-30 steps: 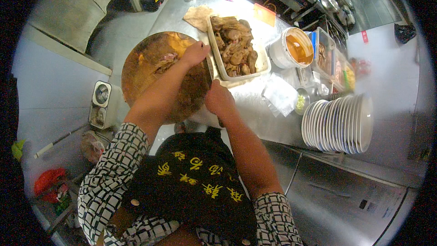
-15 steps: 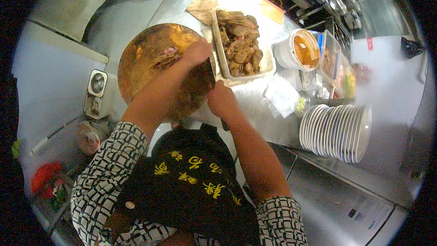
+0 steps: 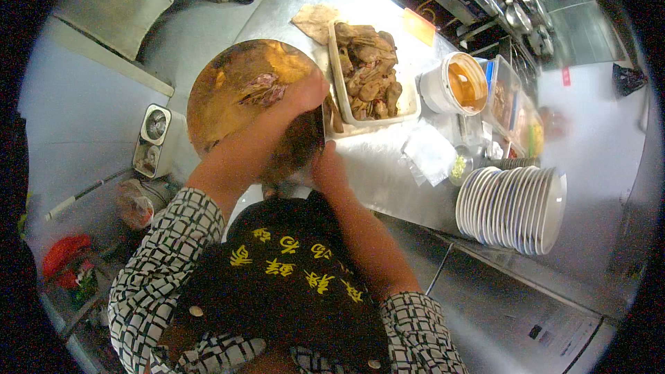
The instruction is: The person retrieves cooked meat from a refrigerator, places it on a cutting board, and uses a cleaver to chop the meat into smaller pieces. The chopped meat is then transferred into a white tray. The person also handles a cutting board and a knife during the process.
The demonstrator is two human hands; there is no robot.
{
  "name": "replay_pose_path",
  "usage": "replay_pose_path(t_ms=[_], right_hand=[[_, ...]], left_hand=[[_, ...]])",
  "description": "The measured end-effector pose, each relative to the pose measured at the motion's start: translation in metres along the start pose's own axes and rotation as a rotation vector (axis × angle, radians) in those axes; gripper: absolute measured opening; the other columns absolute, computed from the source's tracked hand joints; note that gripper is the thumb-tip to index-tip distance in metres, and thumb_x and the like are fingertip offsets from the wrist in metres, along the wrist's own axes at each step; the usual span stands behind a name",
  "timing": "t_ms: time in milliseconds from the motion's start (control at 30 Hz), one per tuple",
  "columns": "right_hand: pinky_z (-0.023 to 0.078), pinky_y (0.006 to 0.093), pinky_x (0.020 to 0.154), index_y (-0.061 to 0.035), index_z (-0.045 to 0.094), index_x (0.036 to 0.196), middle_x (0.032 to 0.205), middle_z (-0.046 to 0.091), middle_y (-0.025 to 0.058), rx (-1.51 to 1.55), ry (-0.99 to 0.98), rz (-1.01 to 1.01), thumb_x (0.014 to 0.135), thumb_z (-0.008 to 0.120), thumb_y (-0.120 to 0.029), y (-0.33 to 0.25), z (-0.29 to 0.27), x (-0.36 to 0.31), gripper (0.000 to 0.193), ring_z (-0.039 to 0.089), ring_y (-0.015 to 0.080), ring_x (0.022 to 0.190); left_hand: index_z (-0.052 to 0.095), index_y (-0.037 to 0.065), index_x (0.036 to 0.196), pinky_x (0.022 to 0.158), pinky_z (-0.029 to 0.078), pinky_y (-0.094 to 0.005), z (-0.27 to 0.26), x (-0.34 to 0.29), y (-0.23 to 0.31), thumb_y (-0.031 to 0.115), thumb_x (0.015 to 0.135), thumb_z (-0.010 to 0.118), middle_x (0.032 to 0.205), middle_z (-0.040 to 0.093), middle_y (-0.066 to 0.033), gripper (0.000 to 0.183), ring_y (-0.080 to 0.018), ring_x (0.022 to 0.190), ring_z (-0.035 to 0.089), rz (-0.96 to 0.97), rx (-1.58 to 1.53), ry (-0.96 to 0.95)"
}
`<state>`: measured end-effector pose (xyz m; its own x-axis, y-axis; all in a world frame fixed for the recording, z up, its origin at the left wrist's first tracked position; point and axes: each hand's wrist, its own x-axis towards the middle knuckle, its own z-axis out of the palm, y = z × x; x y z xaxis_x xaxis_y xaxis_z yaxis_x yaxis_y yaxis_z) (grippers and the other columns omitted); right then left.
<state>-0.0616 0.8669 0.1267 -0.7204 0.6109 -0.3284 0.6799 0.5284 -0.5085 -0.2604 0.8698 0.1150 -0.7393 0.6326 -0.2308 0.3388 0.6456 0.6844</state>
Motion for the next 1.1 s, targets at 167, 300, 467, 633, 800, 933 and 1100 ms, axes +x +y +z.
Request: replay_pose_path(t_ms=[167, 300, 467, 633, 800, 933, 1100], right_hand=[[0.047, 0.0572, 0.069, -0.0022, 0.046, 0.101, 0.083, 0.062, 0.0306, -0.04, 0.018, -0.014, 0.092, 0.051, -0.024, -0.007, -0.029, -0.007, 0.025, 0.06, 0.0503, 0.081], [0.047, 0.0574, 0.067, -0.003, 0.045, 0.102, 0.079, 0.062, 0.0296, -0.062, 0.003, -0.087, 0.092, 0.052, -0.026, -0.01, -0.052, -0.042, 0.026, 0.061, 0.0491, 0.077], [0.046, 0.0588, 0.067, -0.0035, 0.047, 0.099, 0.076, 0.062, 0.0281, -0.061, -0.082, -0.148, 0.09, 0.054, -0.028, -0.007, -0.039, -0.062, 0.027, 0.06, 0.0495, 0.075], [0.045, 0.0586, 0.067, -0.0027, 0.048, 0.096, 0.078, 0.061, 0.0288, 0.005, -0.071, -0.11, 0.09, 0.053, -0.029, 0.006, -0.034, -0.064, 0.027, 0.059, 0.0508, 0.076], [0.043, 0.0582, 0.068, -0.0021, 0.048, 0.095, 0.078, 0.06, 0.029, 0.01, -0.067, -0.109, 0.09, 0.053, -0.028, 0.016, -0.032, -0.066, 0.027, 0.057, 0.0513, 0.077], [0.044, 0.0581, 0.069, -0.0017, 0.049, 0.094, 0.079, 0.06, 0.0287, 0.012, -0.08, -0.077, 0.09, 0.054, -0.028, 0.016, -0.031, -0.07, 0.027, 0.058, 0.0509, 0.077], [0.046, 0.0506, 0.068, -0.0016, 0.054, 0.095, 0.082, 0.063, 0.0243, -0.036, -0.104, -0.108, 0.088, 0.057, -0.029, 0.03, -0.019, -0.069, 0.029, 0.06, 0.0454, 0.08]], left_hand=[[0.054, 0.001, 0.112, 0.077, 0.05, -0.0368, -0.034, 0.011, -0.044, 0.039, 0.096, 0.048, 0.097, 0.065, -0.0149, 0.041, -0.0232, 0.084, 0.063, 0.247, -0.397, -0.16], [0.062, 0.006, 0.109, 0.081, 0.049, -0.0396, -0.087, -0.048, -0.062, 0.027, 0.092, 0.049, 0.1, 0.066, -0.0172, 0.03, -0.0322, 0.095, 0.064, 0.141, -0.452, 0.169], [0.063, 0.004, 0.106, 0.085, 0.05, -0.035, -0.076, -0.083, -0.113, 0.013, 0.088, 0.058, 0.103, 0.068, -0.0145, 0.021, -0.0309, 0.097, 0.064, 0.298, -0.185, 0.242], [0.062, 0.01, 0.113, 0.099, 0.038, -0.0455, -0.047, -0.102, -0.096, 0.012, 0.077, 0.06, 0.123, 0.057, -0.0107, 0.036, -0.0313, 0.118, 0.049, 0.694, 0.511, -0.205], [0.063, 0.011, 0.107, 0.094, 0.039, -0.0434, -0.048, -0.091, -0.09, 0.015, 0.078, 0.06, 0.108, 0.058, -0.0104, 0.029, -0.03, 0.11, 0.05, 0.64, 0.719, -0.401], [0.061, 0.01, 0.099, 0.093, 0.039, -0.0414, -0.04, -0.088, -0.095, 0.013, 0.082, 0.054, 0.106, 0.055, -0.0108, 0.019, -0.0303, 0.109, 0.049, 0.785, 0.488, -0.154], [0.058, 0.009, 0.098, 0.093, 0.039, -0.0412, -0.039, -0.088, -0.113, 0.011, 0.081, 0.053, 0.107, 0.053, -0.0109, 0.018, -0.0308, 0.108, 0.048, 0.891, 0.359, -0.037]])
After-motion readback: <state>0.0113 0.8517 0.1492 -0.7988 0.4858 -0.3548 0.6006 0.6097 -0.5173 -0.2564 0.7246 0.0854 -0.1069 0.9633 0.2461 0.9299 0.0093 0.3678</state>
